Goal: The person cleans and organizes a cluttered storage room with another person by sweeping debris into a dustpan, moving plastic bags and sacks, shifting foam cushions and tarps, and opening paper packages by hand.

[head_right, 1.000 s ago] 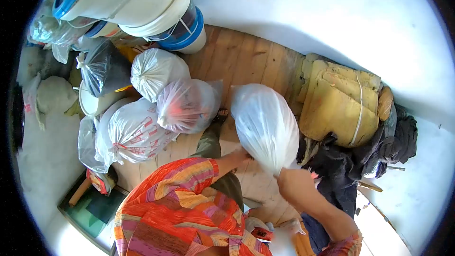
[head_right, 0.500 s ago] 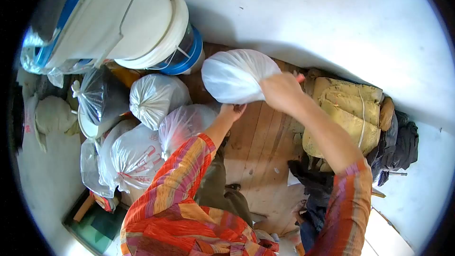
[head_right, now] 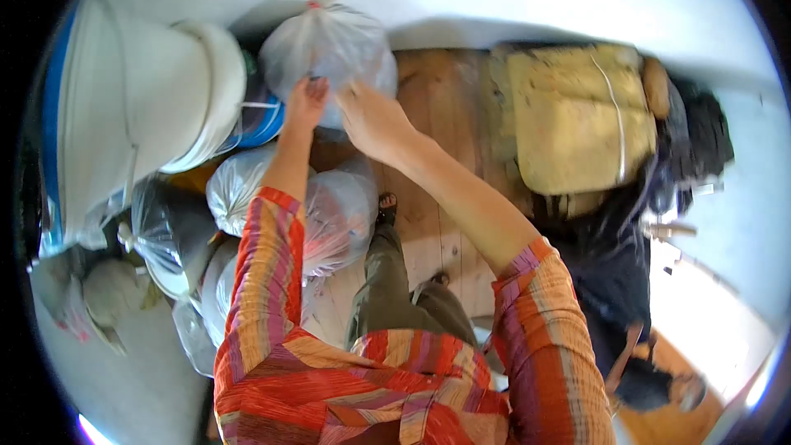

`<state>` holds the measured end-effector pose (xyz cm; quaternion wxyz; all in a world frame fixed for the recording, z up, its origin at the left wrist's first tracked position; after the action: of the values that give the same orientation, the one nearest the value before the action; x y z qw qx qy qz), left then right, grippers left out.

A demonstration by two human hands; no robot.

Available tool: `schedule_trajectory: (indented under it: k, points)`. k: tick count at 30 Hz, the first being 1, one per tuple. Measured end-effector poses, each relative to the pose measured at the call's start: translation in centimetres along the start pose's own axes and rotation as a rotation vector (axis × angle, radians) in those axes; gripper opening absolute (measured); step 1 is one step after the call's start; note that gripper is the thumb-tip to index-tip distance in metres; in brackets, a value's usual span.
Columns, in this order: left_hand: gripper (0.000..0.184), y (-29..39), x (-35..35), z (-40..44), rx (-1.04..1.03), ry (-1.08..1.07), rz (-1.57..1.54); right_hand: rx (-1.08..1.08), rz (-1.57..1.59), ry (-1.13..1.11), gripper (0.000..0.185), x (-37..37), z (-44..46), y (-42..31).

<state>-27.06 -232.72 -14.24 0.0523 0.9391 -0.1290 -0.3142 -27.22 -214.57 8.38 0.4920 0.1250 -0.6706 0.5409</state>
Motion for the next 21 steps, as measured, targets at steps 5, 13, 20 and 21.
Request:
schedule_trajectory:
  k: [5, 13, 20, 21]
  points:
    - [0.036, -2.5, 4.2, -3.9, -0.05, -0.086, 1.002, -0.457, -0.126, -0.492, 0.017, -0.7, -27.3, 0.1]
    - [0.011, -12.3, 23.8, -9.7, 0.38, -0.007, 1.132, -1.148, 0.153, -0.254, 0.023, -3.1, -60.1, -15.1]
    - [0.022, -26.8, 20.9, -23.3, 0.602, -0.01, 1.092, -1.046, 0.407, 0.325, 0.027, -11.3, -69.1, -23.7]
    - [0.023, -29.3, 18.9, -25.9, 0.691, 0.081, 1.229, -1.089, 0.427, 0.394, 0.026, -11.1, -69.9, -25.4]
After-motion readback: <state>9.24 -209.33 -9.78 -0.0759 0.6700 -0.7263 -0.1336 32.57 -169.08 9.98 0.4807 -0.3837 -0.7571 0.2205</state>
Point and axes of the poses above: each hand's wrist, its own z-axis towards the middle knuckle, its own x-axis out of the back of the hand, y = z × x, the point moved 1 cm from there along z, towards the middle knuckle, and after that the axes turned 14 degrees about x, right-handed, at the moved point
